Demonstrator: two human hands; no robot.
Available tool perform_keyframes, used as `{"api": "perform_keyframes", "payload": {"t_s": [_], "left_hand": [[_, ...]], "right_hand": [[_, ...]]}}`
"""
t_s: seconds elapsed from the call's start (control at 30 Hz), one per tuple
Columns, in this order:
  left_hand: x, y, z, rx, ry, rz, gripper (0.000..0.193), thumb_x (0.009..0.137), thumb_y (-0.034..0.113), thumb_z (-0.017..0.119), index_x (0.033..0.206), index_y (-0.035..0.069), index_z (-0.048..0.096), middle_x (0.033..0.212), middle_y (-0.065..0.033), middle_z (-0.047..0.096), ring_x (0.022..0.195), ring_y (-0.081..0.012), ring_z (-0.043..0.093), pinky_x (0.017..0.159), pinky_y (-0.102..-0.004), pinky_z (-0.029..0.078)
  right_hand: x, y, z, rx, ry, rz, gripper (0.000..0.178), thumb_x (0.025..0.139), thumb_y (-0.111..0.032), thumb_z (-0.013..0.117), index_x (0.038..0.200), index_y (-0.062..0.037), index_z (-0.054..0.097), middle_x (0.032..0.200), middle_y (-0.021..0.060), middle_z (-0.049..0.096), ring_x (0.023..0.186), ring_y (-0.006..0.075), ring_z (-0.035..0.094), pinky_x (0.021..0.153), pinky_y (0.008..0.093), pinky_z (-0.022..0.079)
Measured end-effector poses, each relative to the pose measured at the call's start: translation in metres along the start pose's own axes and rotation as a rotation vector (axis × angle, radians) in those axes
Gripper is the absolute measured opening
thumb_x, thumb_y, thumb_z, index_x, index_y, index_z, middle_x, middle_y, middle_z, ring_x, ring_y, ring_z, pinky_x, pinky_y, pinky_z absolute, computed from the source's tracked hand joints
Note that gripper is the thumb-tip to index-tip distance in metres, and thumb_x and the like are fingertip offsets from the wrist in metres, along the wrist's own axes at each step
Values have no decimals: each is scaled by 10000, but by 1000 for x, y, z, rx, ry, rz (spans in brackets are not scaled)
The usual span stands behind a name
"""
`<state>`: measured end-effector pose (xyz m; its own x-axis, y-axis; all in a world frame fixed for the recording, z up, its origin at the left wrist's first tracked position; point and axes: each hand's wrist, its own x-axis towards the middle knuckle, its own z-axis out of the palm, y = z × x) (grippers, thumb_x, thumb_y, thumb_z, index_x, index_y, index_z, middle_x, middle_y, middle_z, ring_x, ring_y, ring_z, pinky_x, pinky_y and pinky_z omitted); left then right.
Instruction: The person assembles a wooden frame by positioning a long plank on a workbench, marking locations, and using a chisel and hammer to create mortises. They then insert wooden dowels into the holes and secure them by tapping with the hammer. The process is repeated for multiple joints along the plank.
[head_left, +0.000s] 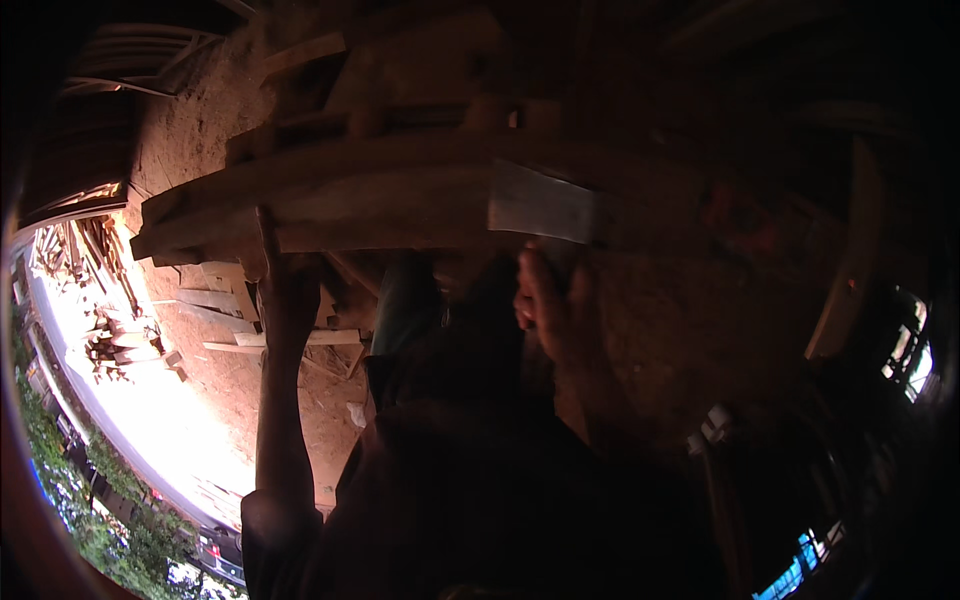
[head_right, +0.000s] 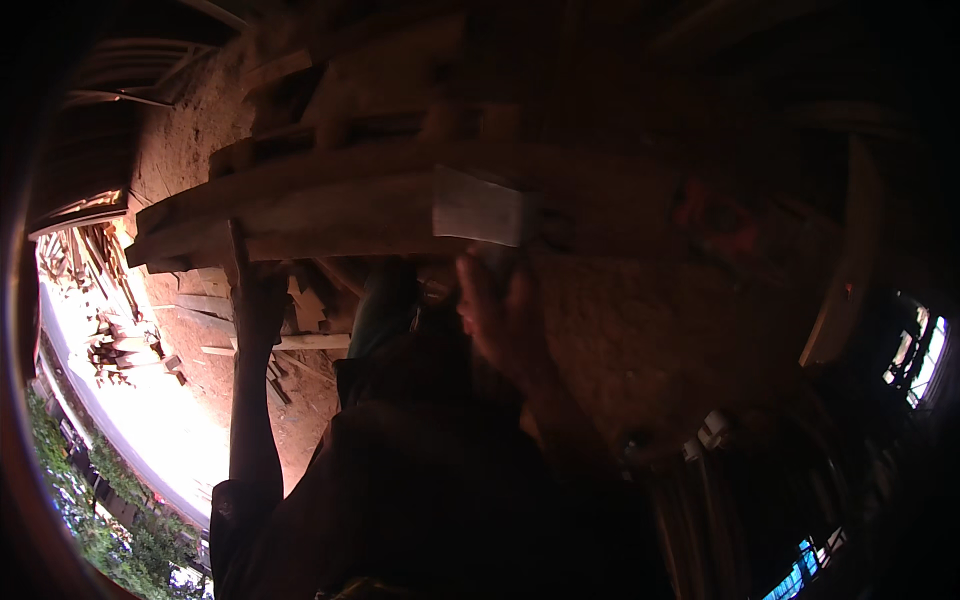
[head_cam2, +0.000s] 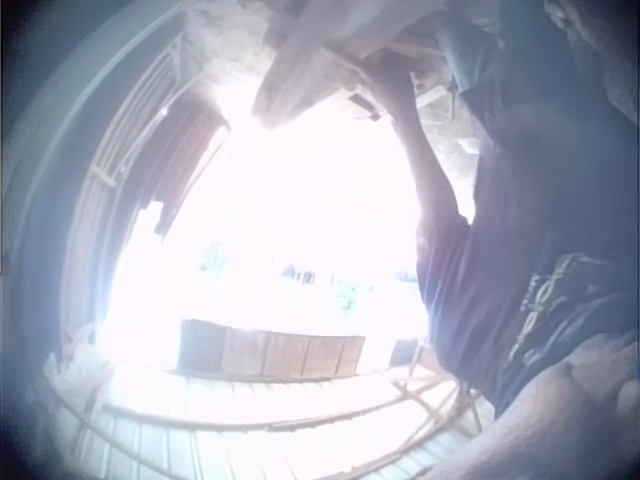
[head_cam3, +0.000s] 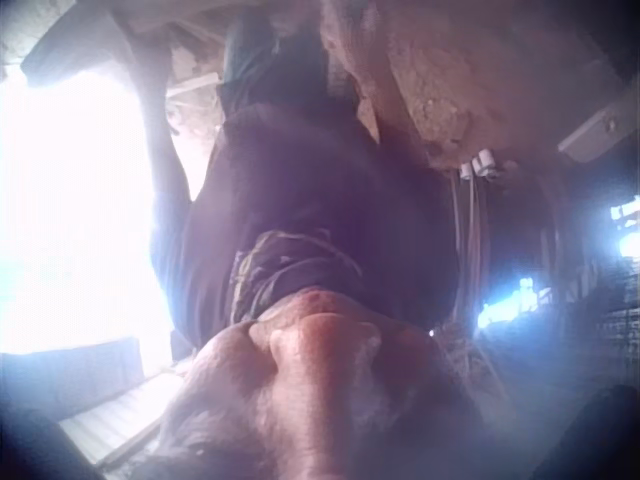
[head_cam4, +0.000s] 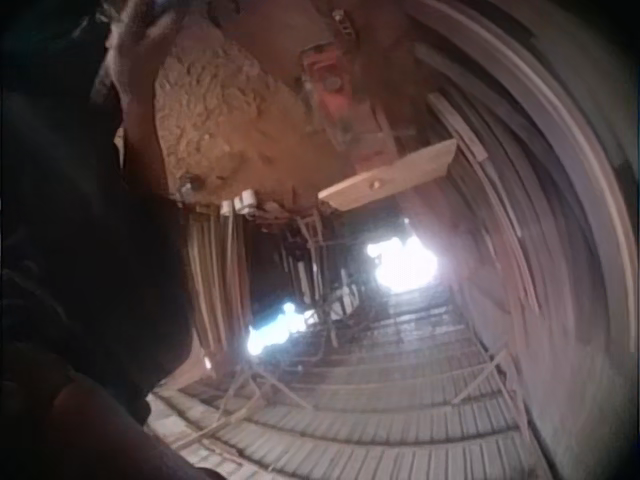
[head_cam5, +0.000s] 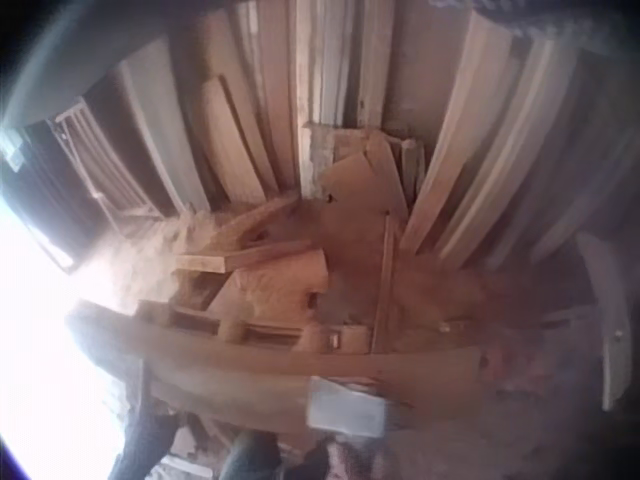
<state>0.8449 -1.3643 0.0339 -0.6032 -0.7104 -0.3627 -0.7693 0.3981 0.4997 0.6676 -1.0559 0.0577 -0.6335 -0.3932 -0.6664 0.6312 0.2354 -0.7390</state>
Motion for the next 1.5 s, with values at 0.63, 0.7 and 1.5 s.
{"api": "perform_keyframes", "payload": {"t_s": [0.63, 0.7, 1.5], "left_hand": [[11, -26, -12, -153, -158, 287, 1145, 939, 14, 749, 1782, 222, 4, 951, -282, 762, 790, -444, 759, 696, -539, 578], [10, -27, -14, -148, -155, 270, 1207, 897, -32, 759, 1786, 258, -5, 976, -263, 765, 781, -408, 765, 712, -523, 580], [10, -28, -13, -82, -135, 323, 1161, 939, 28, 748, 1776, 201, -38, 929, -265, 754, 799, -468, 757, 708, -555, 592]], "right_hand": [[-15, -18, 117, -559, 106, -408, 416, 1062, -330, 740, 1262, 17, 626, 849, 95, 703, 649, 201, 710, 563, 365, 571], [-28, -21, 106, -310, 257, 79, 413, 1066, -284, 717, 1313, 27, 606, 857, 149, 716, 716, 289, 743, 637, 416, 596], [-30, -4, 109, -366, 107, -173, 296, 1085, -238, 720, 1247, -30, 584, 838, 31, 628, 595, 84, 593, 485, 271, 475]]}}
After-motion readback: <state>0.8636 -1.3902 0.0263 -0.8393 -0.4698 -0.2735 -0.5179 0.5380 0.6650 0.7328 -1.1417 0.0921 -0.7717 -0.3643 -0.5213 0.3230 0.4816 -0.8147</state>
